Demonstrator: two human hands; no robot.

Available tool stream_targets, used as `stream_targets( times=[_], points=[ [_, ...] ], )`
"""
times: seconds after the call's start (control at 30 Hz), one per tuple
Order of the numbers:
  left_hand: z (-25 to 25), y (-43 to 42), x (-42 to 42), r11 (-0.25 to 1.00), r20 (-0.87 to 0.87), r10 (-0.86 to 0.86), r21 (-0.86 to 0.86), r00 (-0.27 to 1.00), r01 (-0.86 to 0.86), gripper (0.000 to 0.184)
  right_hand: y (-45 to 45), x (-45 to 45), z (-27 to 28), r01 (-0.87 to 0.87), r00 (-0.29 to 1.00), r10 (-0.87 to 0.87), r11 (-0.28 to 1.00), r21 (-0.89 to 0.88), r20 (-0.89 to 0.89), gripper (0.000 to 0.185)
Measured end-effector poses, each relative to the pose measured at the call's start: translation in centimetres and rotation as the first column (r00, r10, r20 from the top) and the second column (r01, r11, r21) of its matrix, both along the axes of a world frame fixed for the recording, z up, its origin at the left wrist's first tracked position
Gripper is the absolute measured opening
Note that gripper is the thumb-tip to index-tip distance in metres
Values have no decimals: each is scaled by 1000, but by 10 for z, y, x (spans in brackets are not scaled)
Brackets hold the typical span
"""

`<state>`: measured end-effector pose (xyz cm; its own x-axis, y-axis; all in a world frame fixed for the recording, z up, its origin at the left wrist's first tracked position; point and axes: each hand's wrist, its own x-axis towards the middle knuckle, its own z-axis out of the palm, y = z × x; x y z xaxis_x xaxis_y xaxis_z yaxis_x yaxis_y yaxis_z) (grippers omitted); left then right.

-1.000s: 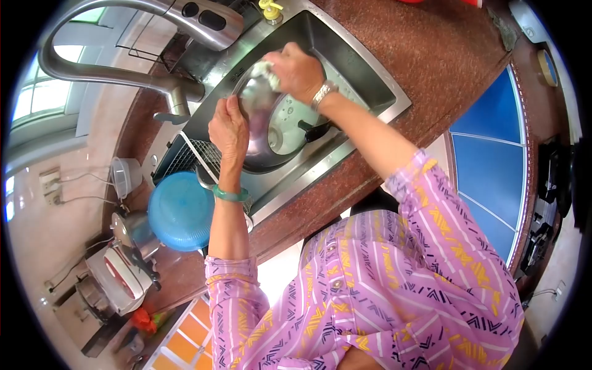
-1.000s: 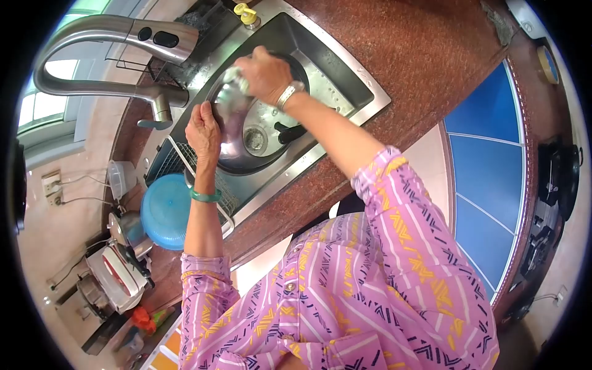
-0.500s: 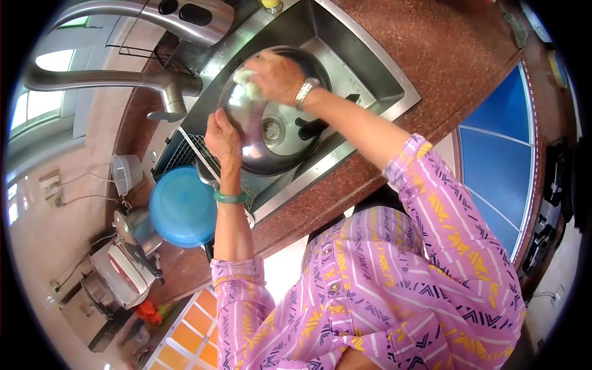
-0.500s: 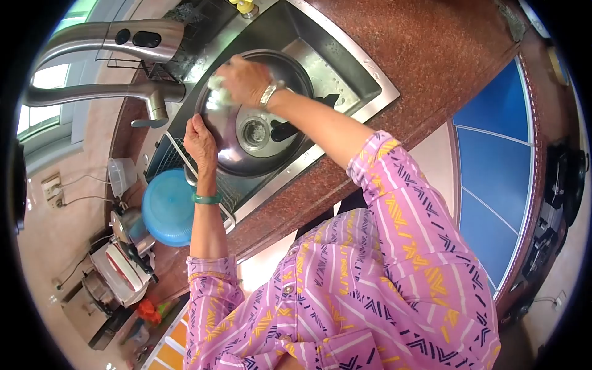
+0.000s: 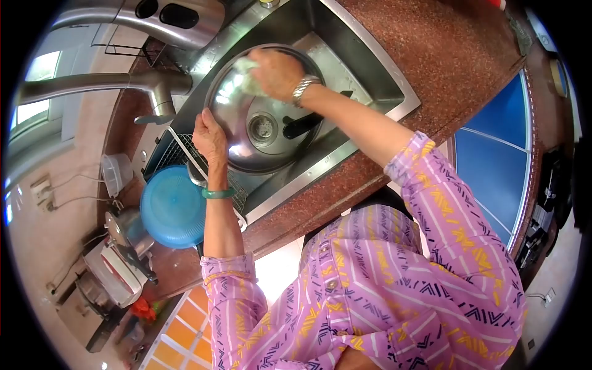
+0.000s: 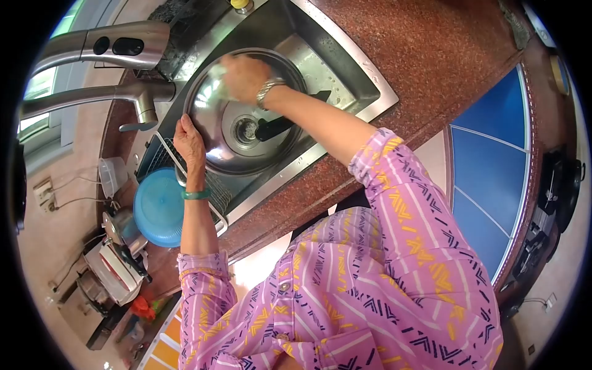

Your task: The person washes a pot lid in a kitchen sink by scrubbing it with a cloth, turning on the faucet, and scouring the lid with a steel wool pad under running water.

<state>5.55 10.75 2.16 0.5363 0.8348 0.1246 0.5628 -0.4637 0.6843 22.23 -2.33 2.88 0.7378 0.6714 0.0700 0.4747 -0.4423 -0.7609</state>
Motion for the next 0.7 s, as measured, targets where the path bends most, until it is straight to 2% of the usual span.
stream_targets(
  times=[0.03, 0.1, 0.17, 0.2, 0.27, 0.3, 0.37, 0.4, 0.47, 0.5, 0.53, 0.57, 0.6, 0.63, 0.67, 0.7],
  points=[
    [-2, -1, -1, 1000, 8, -9, 0, 1000, 9, 41, 3, -5, 3, -57, 979, 34, 992, 111, 199, 19],
    [-3, -1, -4, 1000, 42, -15, -26, 999, 17, 41, 0, 5, -2, 3, 986, -8, 1000, 30, 168, 23],
    [-5, 0, -3, 998, 91, -9, -54, 996, 14, 42, -13, 33, -33, 65, 997, -54, 979, -194, 60, 25],
    [-7, 1, -4, 999, 99, -2, -31, 995, 5, 42, -30, 40, -31, 64, 997, -72, 953, -296, -18, 28],
    [-2, 0, 0, 999, 89, 2, -34, 996, 1, 42, -53, 48, -55, 79, 994, -103, 885, -459, -28, 34],
    [-4, 0, 0, 999, 90, 6, -40, 996, -2, 42, -61, 54, -75, 77, 995, -100, 883, -463, -26, 34],
    [-6, 3, 1, 999, 39, 35, -12, 999, -34, 42, -66, 63, -111, -228, 966, 55, 653, -723, -254, 39],
    [-7, 4, 0, 999, 26, 32, -16, 999, -31, 41, -66, 64, -106, -228, 966, 56, 652, -723, -254, 39],
    [-10, 6, -2, 999, 31, 26, -28, 999, -25, 41, -67, 66, -97, -203, 941, -45, 718, -666, -335, 38],
    [-10, 6, -3, 999, 36, 18, -36, 999, -17, 41, -63, 63, -87, -18, 954, -161, 812, -583, -254, 36],
    [-14, 8, -5, 999, 34, 21, -37, 999, -20, 41, -55, 64, -83, 84, 961, -189, 893, -441, -201, 36],
    [-20, 8, -9, 999, 51, 28, -37, 998, -26, 41, -39, 65, -87, 110, 974, -159, 954, -278, -160, 31],
    [-25, 8, -12, 999, 65, 30, -39, 997, -28, 41, -27, 60, -70, 145, 988, -147, 988, -57, -48, 24],
    [-26, 6, -12, 999, 56, 27, -46, 998, -24, 41, -16, 55, -51, 110, 992, -104, 990, 89, -69, 16],
    [-25, 5, -11, 999, 50, 30, -29, 998, -28, 42, -6, 52, -39, 17, 1000, -16, 984, 178, -8, 14],
    [-24, 3, -10, 999, 45, 37, -12, 998, -37, 42, 1, 51, -38, -72, 995, 60, 984, 160, 79, 15]
  ],
)
